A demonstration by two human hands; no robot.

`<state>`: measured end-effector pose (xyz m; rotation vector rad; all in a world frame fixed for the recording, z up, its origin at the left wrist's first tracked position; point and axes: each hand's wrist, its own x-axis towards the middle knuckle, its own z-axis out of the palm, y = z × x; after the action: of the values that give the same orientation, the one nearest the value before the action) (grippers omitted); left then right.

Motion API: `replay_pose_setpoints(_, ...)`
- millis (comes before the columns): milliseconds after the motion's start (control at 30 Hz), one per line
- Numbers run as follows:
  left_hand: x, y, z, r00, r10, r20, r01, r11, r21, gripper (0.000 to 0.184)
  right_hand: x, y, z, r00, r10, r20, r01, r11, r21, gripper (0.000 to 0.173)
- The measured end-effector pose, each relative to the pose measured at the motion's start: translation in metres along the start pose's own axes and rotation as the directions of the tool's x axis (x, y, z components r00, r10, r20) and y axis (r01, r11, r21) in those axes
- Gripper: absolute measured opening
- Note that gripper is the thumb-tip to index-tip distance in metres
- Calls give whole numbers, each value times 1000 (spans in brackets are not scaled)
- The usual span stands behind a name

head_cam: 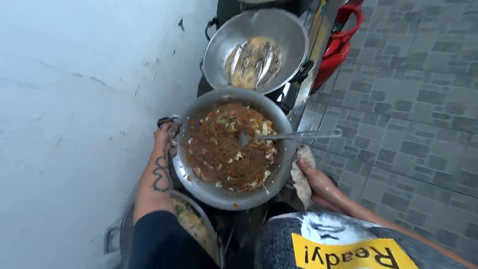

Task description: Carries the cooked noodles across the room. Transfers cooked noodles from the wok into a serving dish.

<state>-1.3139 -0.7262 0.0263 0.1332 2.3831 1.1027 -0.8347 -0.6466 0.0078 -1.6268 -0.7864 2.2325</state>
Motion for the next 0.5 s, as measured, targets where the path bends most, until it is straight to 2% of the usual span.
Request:
replay_pose_setpoints(100,-8,1,5,998,33,62,-34,999,6,37,-2,10,-12,999,-37,5,37,999,-1,41)
replay_pose_setpoints(267,-2,-5,11,994,59,93,-61,998,25,43,-15,14,-23,998,-63,-26,62,997,-37,36)
replay_pose_setpoints(400,-21,-6,12,994,66,92,-71,996,47,41,-29,16,-34,997,-77,-23,77,997,-19,32)
replay_pose_setpoints(500,-37,2,24,989,97,110,-97,995,0,36,-32,16,-49,993,-76,-85,76,997,-3,34)
